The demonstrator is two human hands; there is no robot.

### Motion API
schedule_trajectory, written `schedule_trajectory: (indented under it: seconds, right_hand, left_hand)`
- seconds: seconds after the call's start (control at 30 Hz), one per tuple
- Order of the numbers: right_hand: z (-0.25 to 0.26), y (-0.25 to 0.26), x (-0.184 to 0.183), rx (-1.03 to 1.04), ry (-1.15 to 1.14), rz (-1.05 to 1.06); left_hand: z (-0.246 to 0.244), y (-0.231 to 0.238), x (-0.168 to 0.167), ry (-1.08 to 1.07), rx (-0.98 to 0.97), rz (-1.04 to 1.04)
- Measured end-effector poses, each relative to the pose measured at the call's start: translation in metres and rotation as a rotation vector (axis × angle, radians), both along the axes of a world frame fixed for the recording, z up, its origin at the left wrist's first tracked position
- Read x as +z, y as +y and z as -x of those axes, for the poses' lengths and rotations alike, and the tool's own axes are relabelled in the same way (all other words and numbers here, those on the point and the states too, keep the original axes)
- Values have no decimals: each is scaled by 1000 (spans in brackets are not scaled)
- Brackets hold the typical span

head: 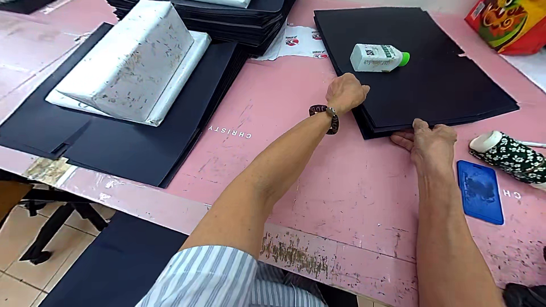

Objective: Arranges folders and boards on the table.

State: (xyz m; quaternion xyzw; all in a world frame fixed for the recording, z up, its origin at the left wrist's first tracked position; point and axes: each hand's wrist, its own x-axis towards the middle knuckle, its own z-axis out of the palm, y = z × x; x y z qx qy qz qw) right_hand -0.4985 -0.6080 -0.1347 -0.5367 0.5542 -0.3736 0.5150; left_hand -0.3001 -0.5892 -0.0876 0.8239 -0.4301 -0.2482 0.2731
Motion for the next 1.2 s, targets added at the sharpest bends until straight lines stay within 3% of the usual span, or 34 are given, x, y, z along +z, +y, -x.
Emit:
schedule_trajectory:
  seconds: [0.07,0.1,0.23,0.3,0.4,0.63,0.77,0.9,1.2]
  right_hand:
    - [12,-6,2,7,44,-5]
    - [18,-10,2,-9,33,1]
    - [13,-25,10,-140,-74,-68]
    - [6,-29,12,-166,-121,-110]
    - [1,-27,11,-149,-164,-108]
    - [3,-31,6,-143,-162,-108]
    - [5,-36,7,-193,-194,-126]
    - [11,-37,2,-176,-226,-116]
    - [4,-28,7,-95,-95,-133]
  left_hand:
    - [3,13,5,-65,-74,-27]
    - [4,18,5,10,-56,-12]
    - [15,26,3,731,165,115]
    - [18,29,6,879,252,158]
    - [21,28,14,860,328,187]
    - [34,11,8,809,277,264]
    - [40,3,10,845,263,211]
    - [49,-2,10,751,226,192]
    - [48,17,19,864,253,208]
